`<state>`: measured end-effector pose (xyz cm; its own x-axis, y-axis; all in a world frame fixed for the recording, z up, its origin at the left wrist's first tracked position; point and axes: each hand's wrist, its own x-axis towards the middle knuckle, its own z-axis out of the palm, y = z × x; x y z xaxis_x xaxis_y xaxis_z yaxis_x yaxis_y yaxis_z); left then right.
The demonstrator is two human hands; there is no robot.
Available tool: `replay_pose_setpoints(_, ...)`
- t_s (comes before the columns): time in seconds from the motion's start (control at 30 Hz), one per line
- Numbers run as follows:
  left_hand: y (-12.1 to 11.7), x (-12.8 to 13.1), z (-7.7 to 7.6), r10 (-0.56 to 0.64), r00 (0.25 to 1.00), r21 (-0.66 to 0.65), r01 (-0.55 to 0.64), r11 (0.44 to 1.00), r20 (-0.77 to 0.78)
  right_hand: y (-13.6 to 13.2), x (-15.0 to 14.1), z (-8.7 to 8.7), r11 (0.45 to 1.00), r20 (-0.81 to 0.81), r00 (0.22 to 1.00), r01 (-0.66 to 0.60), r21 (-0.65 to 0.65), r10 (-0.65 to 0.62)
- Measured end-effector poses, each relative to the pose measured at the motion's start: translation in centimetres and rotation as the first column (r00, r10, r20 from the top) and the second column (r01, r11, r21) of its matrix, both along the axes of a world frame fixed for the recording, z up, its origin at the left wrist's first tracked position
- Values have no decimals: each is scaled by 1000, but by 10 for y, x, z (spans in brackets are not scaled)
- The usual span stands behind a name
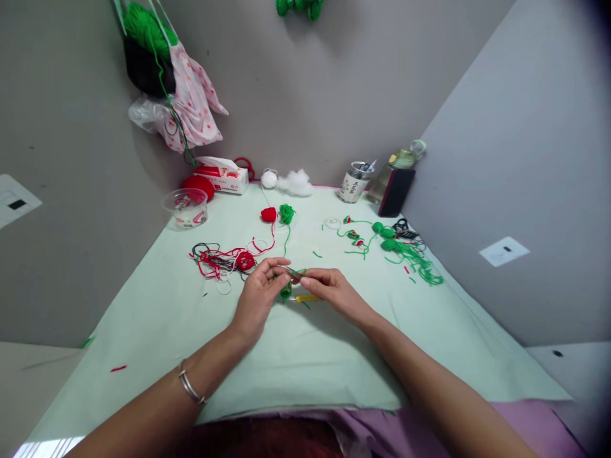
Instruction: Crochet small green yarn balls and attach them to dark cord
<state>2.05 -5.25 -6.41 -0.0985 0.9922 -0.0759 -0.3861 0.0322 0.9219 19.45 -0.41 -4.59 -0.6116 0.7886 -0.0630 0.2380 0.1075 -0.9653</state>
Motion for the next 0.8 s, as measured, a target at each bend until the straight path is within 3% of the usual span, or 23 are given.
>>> replay_pose_setpoints(0.2, -1, -1, 0, -57, 998, -34, 56, 998, -25, 3, 4, -5, 997, 36, 996, 81, 13, -81)
replay_pose_setpoints(0.3, 0, -2, 0, -106, 994, -78, 109, 991, 41, 9, 9, -6, 978, 106, 981, 146, 147, -163)
replay_pose_setpoints(0.4, 1, -4, 1, -114, 988, -116, 125, 985, 102, 13, 12, -10, 856, 165, 918, 254, 449, -359)
replay_pose_setpoints(0.43, 2, -3, 1, -105, 988, -115, 119, 986, 116, 12, 12, -11, 819, 152, 908, 268, 508, -391)
replay_pose_setpoints(0.47, 2, -3, 1, -94, 988, -108, 107, 988, 123, 11, 11, -11, 814, 133, 914, 267, 516, -384)
replay_pose_setpoints(0.53, 3, -2, -1, -70, 991, -82, 80, 993, 116, 8, 7, -12, 888, 82, 957, 225, 400, -280)
replay_pose_setpoints(0.63, 3, 0, -4, -48, 997, -40, 51, 998, 66, 6, 2, -14, 989, -30, 995, 93, 111, -90)
replay_pose_setpoints(0.73, 4, -2, -7, -16, 1000, -33, 16, 999, 1, 7, 1, -14, 992, -106, 994, 22, -125, -36)
replay_pose_setpoints(0.8, 4, -4, -8, 19, 999, -35, -20, 999, -25, 9, 3, -13, 980, -105, 992, 51, -193, -73)
